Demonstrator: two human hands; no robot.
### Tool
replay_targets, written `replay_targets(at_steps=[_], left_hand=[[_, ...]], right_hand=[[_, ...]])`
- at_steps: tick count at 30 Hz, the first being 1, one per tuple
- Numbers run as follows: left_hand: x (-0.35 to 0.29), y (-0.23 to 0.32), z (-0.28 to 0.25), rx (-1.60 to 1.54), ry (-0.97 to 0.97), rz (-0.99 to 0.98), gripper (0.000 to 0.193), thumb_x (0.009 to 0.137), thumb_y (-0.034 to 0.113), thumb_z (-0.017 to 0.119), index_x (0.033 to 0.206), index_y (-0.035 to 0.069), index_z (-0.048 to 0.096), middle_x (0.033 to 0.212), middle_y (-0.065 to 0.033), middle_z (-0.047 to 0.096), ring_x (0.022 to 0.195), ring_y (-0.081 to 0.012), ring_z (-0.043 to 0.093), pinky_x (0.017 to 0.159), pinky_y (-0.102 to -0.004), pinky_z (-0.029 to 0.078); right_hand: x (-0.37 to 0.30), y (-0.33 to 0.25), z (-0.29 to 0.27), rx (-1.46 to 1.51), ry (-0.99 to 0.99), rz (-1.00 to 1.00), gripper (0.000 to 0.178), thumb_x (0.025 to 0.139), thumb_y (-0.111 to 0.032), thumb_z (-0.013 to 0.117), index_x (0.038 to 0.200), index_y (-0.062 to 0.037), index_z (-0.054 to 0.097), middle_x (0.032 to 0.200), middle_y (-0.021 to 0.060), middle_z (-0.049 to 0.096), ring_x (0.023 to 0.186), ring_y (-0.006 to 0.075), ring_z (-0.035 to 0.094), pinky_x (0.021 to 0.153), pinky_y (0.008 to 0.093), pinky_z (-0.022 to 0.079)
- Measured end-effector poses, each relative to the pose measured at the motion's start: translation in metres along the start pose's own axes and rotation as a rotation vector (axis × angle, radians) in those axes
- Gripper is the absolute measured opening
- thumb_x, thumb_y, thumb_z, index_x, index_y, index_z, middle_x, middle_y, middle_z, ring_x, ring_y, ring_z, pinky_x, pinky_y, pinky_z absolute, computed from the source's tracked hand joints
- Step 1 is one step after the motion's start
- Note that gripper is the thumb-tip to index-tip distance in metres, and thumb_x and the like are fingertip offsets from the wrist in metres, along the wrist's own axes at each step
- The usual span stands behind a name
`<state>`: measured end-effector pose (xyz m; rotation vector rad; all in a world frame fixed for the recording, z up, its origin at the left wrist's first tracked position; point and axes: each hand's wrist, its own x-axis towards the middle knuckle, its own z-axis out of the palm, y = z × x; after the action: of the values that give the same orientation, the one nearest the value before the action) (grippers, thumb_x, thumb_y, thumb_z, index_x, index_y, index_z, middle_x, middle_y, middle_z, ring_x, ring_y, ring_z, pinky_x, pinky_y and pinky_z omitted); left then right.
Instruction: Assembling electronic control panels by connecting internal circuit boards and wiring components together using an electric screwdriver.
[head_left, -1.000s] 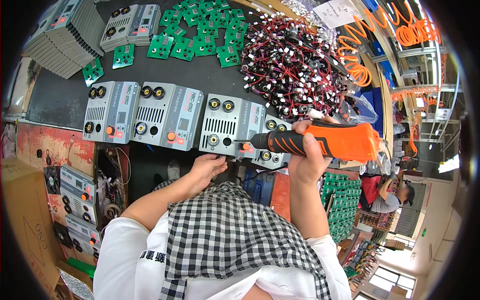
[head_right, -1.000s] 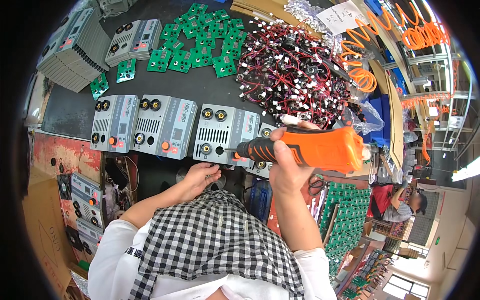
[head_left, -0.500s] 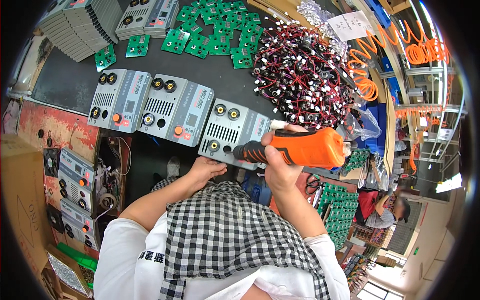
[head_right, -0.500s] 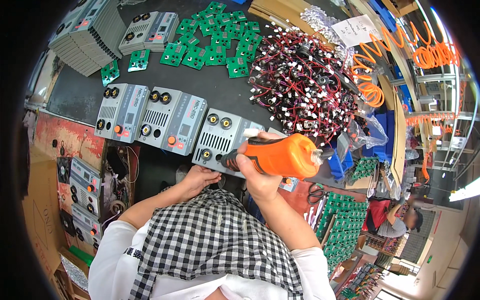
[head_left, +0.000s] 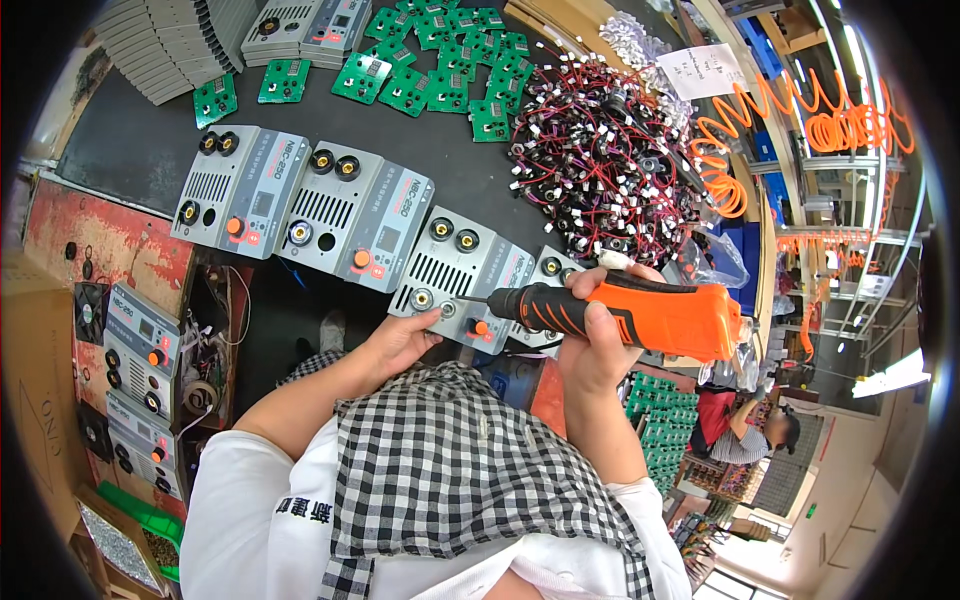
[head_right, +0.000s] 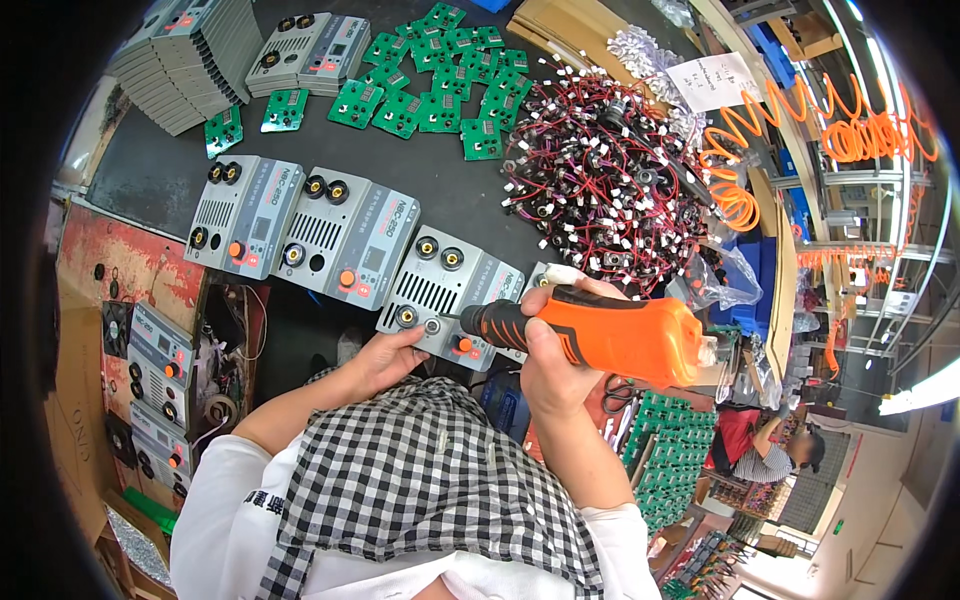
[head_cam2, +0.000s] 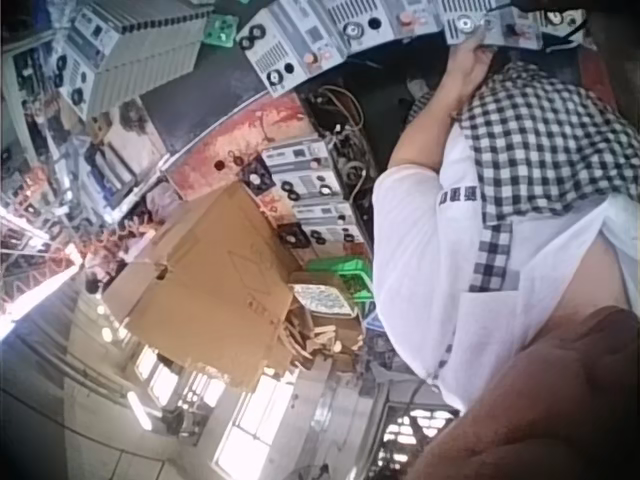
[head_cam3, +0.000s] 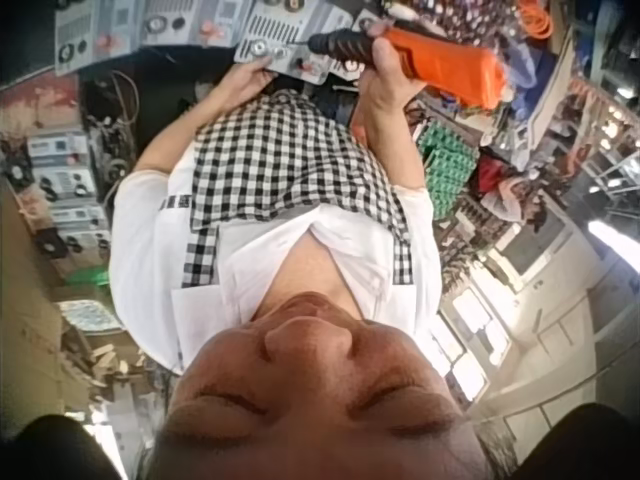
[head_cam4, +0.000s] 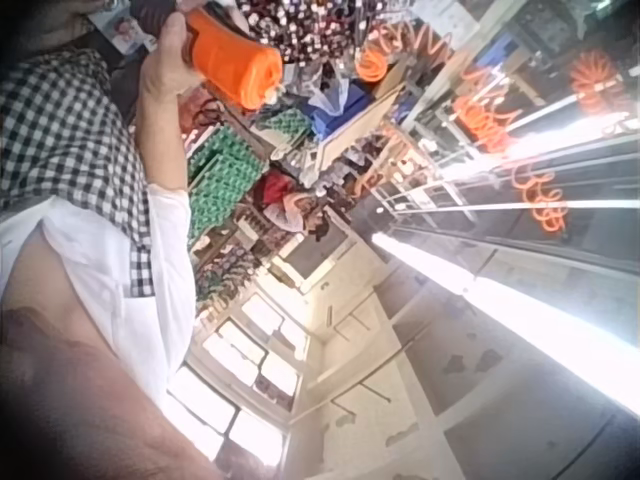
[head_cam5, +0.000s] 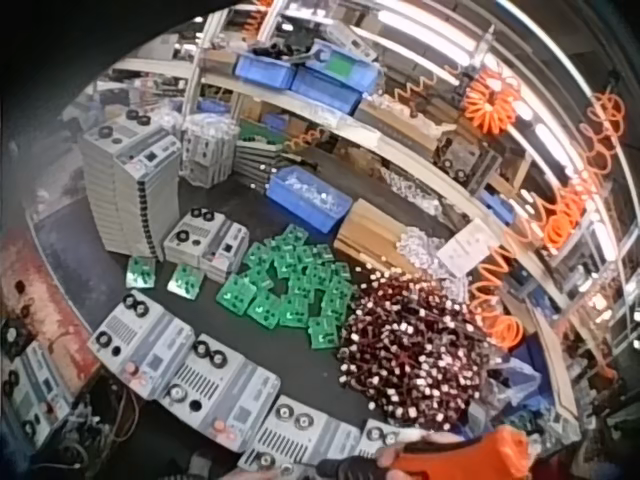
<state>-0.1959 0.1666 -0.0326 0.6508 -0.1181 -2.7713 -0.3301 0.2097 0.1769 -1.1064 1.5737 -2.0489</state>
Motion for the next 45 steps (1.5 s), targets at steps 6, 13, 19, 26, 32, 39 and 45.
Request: replay_targets(at_steps=[6, 13, 19, 26, 32, 39, 45], left_hand=[[0.001, 0.001, -0.004, -0.042, -0.004, -0.053, 0.023, 0.084, 0.005, 0.052, 0.106, 0.001, 0.05, 0.101, -0.0076, 0.057, 0.088, -0.0144, 0.056, 0.072, -0.0264, 0.045], [0.001, 0.003, -0.006, -0.046, 0.008, -0.091, 0.021, 0.083, 0.006, 0.053, 0.104, 0.002, 0.051, 0.1, -0.0064, 0.057, 0.088, -0.0134, 0.055, 0.069, -0.0246, 0.044], [0.003, 0.0, -0.012, -0.054, -0.009, -0.09, 0.024, 0.083, 0.005, 0.053, 0.106, 0.001, 0.049, 0.102, -0.0074, 0.056, 0.092, -0.0155, 0.055, 0.076, -0.0269, 0.045], [0.004, 0.0, -0.001, -0.118, 0.009, -0.05, 0.024, 0.083, 0.003, 0.051, 0.107, 0.004, 0.05, 0.102, -0.0069, 0.056, 0.089, -0.0162, 0.055, 0.072, -0.0285, 0.046], [0.006, 0.003, 0.008, -0.085, -0.031, -0.073, 0.023, 0.085, 0.006, 0.049, 0.108, 0.005, 0.048, 0.102, -0.005, 0.055, 0.091, -0.0149, 0.054, 0.075, -0.0285, 0.044], [-0.007, 0.007, 0.006, 0.052, 0.052, -0.038, 0.024, 0.084, 0.006, 0.051, 0.108, 0.003, 0.047, 0.105, -0.0068, 0.053, 0.088, -0.0148, 0.053, 0.075, -0.0283, 0.044], [-0.035, 0.017, -0.015, 0.471, -0.025, -0.235, 0.018, 0.085, 0.0, 0.043, 0.101, -0.006, 0.05, 0.089, -0.0138, 0.056, 0.078, -0.0172, 0.057, 0.068, -0.0266, 0.047]], right_hand=[[-0.001, 0.005, 0.002, -0.038, -0.036, 0.012, 0.051, 0.066, -0.01, 0.061, 0.111, -0.0047, 0.038, 0.081, 0.0114, 0.051, 0.074, 0.0203, 0.051, 0.073, 0.0395, 0.043], [-0.002, 0.009, 0.006, 0.025, -0.104, 0.002, 0.054, 0.062, 0.006, 0.059, 0.11, -0.004, 0.038, 0.087, 0.0116, 0.053, 0.075, 0.0186, 0.055, 0.073, 0.0327, 0.043], [-0.005, 0.01, 0.015, -0.133, -0.225, -0.07, 0.051, 0.065, -0.004, 0.063, 0.109, -0.0055, 0.037, 0.086, 0.014, 0.053, 0.072, 0.0194, 0.053, 0.068, 0.035, 0.044], [-0.005, 0.015, 0.029, -0.12, -0.475, 0.004, 0.055, 0.062, 0.012, 0.06, 0.108, -0.0056, 0.035, 0.09, 0.0124, 0.051, 0.073, 0.0166, 0.055, 0.066, 0.0303, 0.046], [0.001, 0.012, 0.029, -0.046, -0.463, 0.112, 0.054, 0.062, 0.013, 0.06, 0.108, -0.0053, 0.038, 0.099, 0.0119, 0.051, 0.075, 0.0149, 0.055, 0.066, 0.0292, 0.046], [-0.01, -0.019, -0.004, 0.0, -0.138, -0.107, 0.053, 0.064, 0.0, 0.065, 0.109, -0.0067, 0.038, 0.093, 0.0135, 0.053, 0.076, 0.0215, 0.056, 0.07, 0.0362, 0.045], [-0.034, -0.044, -0.023, 0.15, 0.048, -0.087, 0.054, 0.062, 0.001, 0.062, 0.109, -0.0067, 0.037, 0.087, 0.0138, 0.052, 0.076, 0.0227, 0.054, 0.07, 0.0373, 0.044]])
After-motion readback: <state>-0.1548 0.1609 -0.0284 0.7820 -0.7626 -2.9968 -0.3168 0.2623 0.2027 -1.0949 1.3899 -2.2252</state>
